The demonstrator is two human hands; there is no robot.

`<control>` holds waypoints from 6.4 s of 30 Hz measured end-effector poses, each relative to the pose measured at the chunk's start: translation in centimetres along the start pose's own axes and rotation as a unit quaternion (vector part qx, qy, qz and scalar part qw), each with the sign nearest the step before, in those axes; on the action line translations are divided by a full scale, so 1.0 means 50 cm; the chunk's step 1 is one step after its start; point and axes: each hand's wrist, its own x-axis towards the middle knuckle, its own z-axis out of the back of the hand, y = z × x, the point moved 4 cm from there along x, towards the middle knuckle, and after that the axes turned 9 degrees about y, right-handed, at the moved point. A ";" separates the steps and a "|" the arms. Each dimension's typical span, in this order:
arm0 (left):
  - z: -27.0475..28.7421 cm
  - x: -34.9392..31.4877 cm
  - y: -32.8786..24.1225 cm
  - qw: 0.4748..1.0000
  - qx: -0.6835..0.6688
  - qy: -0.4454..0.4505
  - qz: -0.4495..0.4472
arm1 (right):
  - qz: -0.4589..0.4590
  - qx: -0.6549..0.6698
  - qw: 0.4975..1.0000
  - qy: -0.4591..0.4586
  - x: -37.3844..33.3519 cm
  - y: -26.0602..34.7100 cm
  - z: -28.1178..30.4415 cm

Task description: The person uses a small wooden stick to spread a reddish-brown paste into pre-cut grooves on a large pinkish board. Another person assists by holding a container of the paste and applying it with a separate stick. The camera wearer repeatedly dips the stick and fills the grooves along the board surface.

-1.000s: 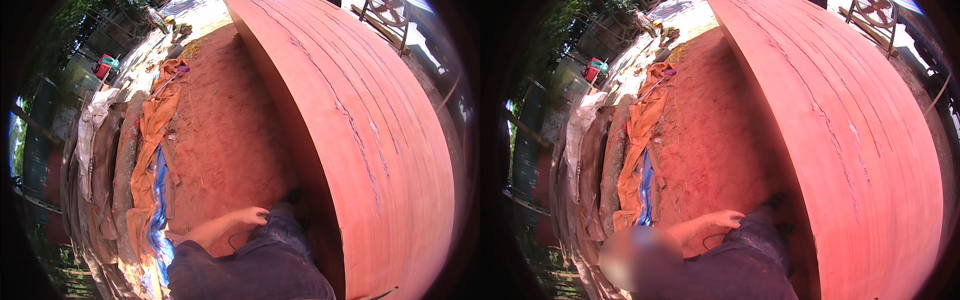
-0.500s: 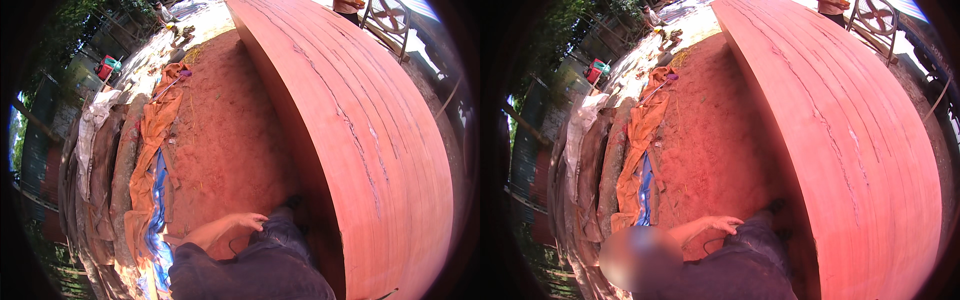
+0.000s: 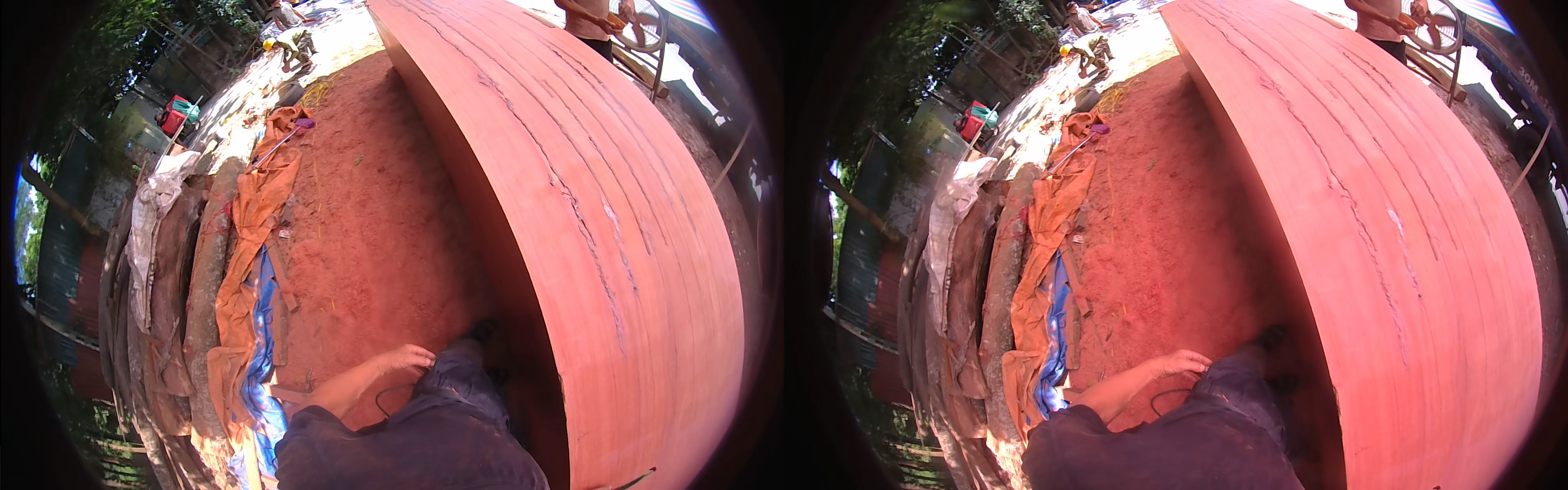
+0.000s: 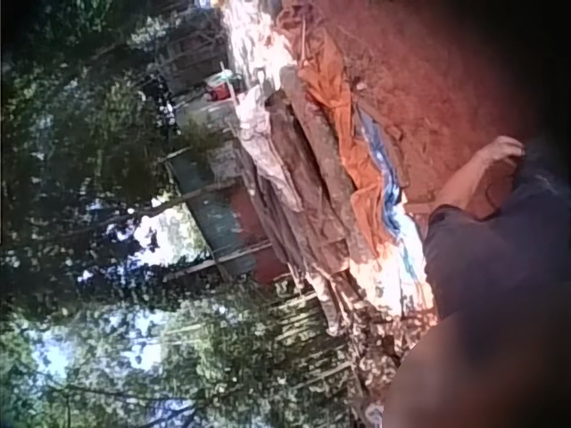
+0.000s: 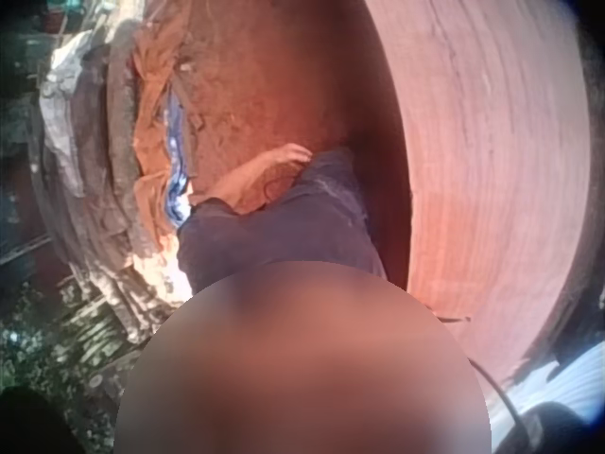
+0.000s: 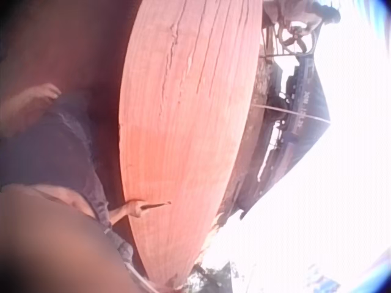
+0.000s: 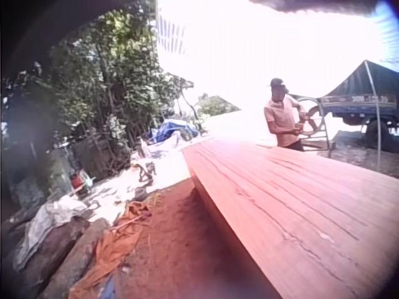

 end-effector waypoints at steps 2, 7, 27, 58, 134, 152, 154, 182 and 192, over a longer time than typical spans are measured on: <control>-0.001 -0.003 -0.002 1.000 0.019 -0.004 -0.010 | -0.006 0.004 1.000 -0.002 -0.004 0.004 0.006; -0.014 0.036 -0.004 0.987 0.138 -0.073 0.028 | -0.007 0.019 1.000 0.013 0.001 -0.051 -0.007; 0.070 0.050 -0.363 0.906 0.162 -0.233 -0.315 | -0.180 -0.038 0.982 0.036 -0.021 0.002 -0.004; 0.071 0.350 -0.721 0.915 -0.283 -0.164 -0.237 | -0.233 0.281 0.817 0.446 0.427 0.649 -0.530; -0.022 0.342 -0.770 0.913 -0.244 -0.269 -0.185 | -0.238 0.228 0.873 0.360 0.546 0.699 -0.978; -0.025 0.342 -0.771 0.911 -0.252 -0.271 -0.184 | -0.032 0.030 0.965 0.258 0.582 0.680 -0.962; -0.027 0.343 -0.772 0.909 -0.257 -0.271 -0.183 | -0.041 0.040 0.964 0.259 0.587 0.672 -0.964; -0.053 0.337 -0.786 0.900 -0.267 -0.296 -0.177 | 0.001 -0.076 0.958 0.275 0.600 0.713 -0.964; -0.047 0.338 -0.784 0.896 -0.274 -0.305 -0.174 | 0.059 -0.115 0.951 0.282 0.536 0.739 -0.976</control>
